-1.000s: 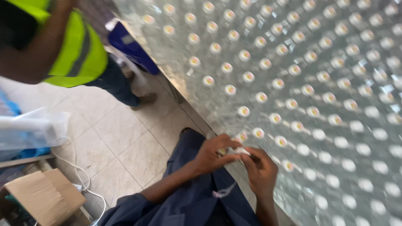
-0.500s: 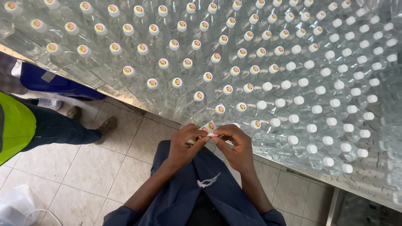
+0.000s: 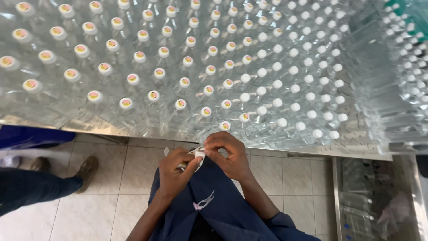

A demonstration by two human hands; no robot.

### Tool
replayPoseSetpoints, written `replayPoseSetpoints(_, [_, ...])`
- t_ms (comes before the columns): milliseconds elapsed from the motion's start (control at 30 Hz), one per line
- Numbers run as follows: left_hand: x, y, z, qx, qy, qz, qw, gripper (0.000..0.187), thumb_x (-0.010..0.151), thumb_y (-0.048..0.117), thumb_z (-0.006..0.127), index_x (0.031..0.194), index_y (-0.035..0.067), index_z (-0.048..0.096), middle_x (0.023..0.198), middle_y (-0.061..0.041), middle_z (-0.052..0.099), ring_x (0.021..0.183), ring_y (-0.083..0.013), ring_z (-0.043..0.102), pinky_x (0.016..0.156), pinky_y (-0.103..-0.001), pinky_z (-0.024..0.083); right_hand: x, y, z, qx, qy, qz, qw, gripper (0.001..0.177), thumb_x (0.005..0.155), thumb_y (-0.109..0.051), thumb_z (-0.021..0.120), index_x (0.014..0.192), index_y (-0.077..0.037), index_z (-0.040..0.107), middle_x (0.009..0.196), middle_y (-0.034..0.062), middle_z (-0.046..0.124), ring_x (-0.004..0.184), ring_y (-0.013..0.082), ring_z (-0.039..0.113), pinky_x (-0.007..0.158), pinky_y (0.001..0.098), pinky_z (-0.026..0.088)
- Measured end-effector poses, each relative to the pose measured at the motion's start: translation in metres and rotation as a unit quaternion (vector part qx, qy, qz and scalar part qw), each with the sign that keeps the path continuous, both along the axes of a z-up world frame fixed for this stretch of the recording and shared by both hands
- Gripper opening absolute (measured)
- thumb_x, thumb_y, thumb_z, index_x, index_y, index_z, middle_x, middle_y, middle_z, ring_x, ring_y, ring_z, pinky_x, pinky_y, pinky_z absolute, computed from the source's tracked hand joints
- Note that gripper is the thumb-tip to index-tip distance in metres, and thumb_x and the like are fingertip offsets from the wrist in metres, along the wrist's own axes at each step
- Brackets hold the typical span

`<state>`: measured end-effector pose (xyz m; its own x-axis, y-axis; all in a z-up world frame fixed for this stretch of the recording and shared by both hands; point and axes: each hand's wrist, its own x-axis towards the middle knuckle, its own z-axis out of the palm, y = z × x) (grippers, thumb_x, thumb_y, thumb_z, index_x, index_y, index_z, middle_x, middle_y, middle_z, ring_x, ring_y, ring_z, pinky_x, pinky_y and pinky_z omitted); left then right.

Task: The person stands at a table and applies small circular stickers to the white caps of numerous clear plastic bottles arranged in rows. They peel each sticker from a backing sheet and press it onto a bottle cap, working systematically across the table.

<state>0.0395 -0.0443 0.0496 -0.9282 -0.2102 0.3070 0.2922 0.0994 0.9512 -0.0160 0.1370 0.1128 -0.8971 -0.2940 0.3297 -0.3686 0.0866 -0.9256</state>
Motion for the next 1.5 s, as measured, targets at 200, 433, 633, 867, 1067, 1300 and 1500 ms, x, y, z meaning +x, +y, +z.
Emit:
replayPoseSetpoints(200, [-0.003, 0.009, 0.003, -0.034, -0.005, -0.005, 0.999, 0.023, 0.095, 0.020, 0.080, 0.074, 0.011, 0.077, 0.074, -0.001, 0.074, 0.067, -0.0109, 0.069, 0.052, -0.025, 0.049, -0.090, 0.095, 0.029, 0.114, 0.035, -0.154, 0.981, 0.018, 0.101, 0.006, 0.066, 0.101, -0.011, 0.071, 0.108, 0.0059, 0.073, 0.097, 0.0160, 0.072, 0.083, 0.0253, 0.060])
replayPoseSetpoints(433, [-0.025, 0.034, -0.001, -0.032, -0.004, 0.049, 0.998, 0.024, 0.095, 0.023, 0.080, 0.075, 0.010, 0.079, 0.078, -0.002, 0.077, 0.073, -0.0108, 0.073, 0.049, -0.024, 0.050, -0.264, 0.202, -0.016, 0.156, -0.164, -0.188, 0.956, 0.011, 0.098, -0.013, 0.067, 0.102, -0.014, 0.078, 0.109, -0.0023, 0.080, 0.105, 0.0102, 0.070, 0.091, 0.0288, 0.051])
replayPoseSetpoints(633, [-0.041, 0.064, -0.013, 0.024, -0.028, 0.103, 0.994, 0.028, 0.095, 0.020, 0.080, 0.071, 0.007, 0.075, 0.070, -0.003, 0.071, 0.066, -0.0114, 0.065, 0.057, -0.026, 0.046, -0.285, 0.210, -0.030, 0.212, -0.232, -0.121, 0.942, 0.016, 0.098, -0.026, 0.071, 0.103, -0.012, 0.078, 0.109, 0.0008, 0.079, 0.099, 0.0128, 0.068, 0.089, 0.0304, 0.053])
replayPoseSetpoints(867, [-0.056, 0.093, -0.017, 0.028, -0.032, 0.119, 0.992, 0.028, 0.096, 0.020, 0.079, 0.071, 0.008, 0.074, 0.068, -0.002, 0.070, 0.065, -0.0123, 0.064, 0.058, -0.028, 0.047, -0.291, 0.210, -0.028, 0.261, -0.231, -0.110, 0.931, 0.015, 0.098, -0.026, 0.072, 0.104, -0.014, 0.078, 0.099, 0.0020, 0.080, 0.081, 0.0144, 0.065, 0.076, 0.0318, 0.054])
replayPoseSetpoints(1067, [-0.054, 0.109, -0.021, 0.015, -0.043, 0.139, 0.989, 0.028, 0.097, 0.022, 0.078, 0.073, 0.009, 0.076, 0.071, -0.004, 0.071, 0.067, -0.0140, 0.067, 0.060, -0.030, 0.050, -0.288, 0.206, -0.031, 0.279, -0.173, -0.101, 0.939, 0.020, 0.099, -0.030, 0.075, 0.108, -0.012, 0.074, 0.098, 0.0027, 0.076, 0.084, 0.0166, 0.076, 0.070, 0.0345, 0.059])
replayPoseSetpoints(1300, [-0.048, 0.119, -0.015, 0.061, -0.056, 0.164, 0.983, 0.031, 0.097, 0.022, 0.079, 0.069, 0.009, 0.076, 0.067, -0.002, 0.067, 0.063, -0.0110, 0.063, 0.059, -0.027, 0.046, -0.293, 0.202, -0.038, 0.345, -0.132, -0.094, 0.924, 0.025, 0.108, -0.038, 0.070, 0.108, -0.014, 0.076, 0.093, 0.0019, 0.076, 0.069, 0.0157, 0.071, 0.069, 0.0362, 0.055])
replayPoseSetpoints(1500, [-0.058, 0.110, -0.052, 0.128, 0.014, 0.125, 0.984, 0.024, 0.088, 0.012, 0.095, 0.072, 0.005, 0.078, 0.064, -0.012, 0.069, 0.054, -0.0220, 0.063, 0.055, -0.034, 0.047, -0.275, 0.214, -0.043, 0.331, 0.110, -0.123, 0.929, 0.026, 0.124, -0.018, 0.065, 0.132, 0.003, 0.078, 0.103, 0.0264, 0.070, 0.088, 0.0446, 0.073, 0.079, 0.0559, 0.059])
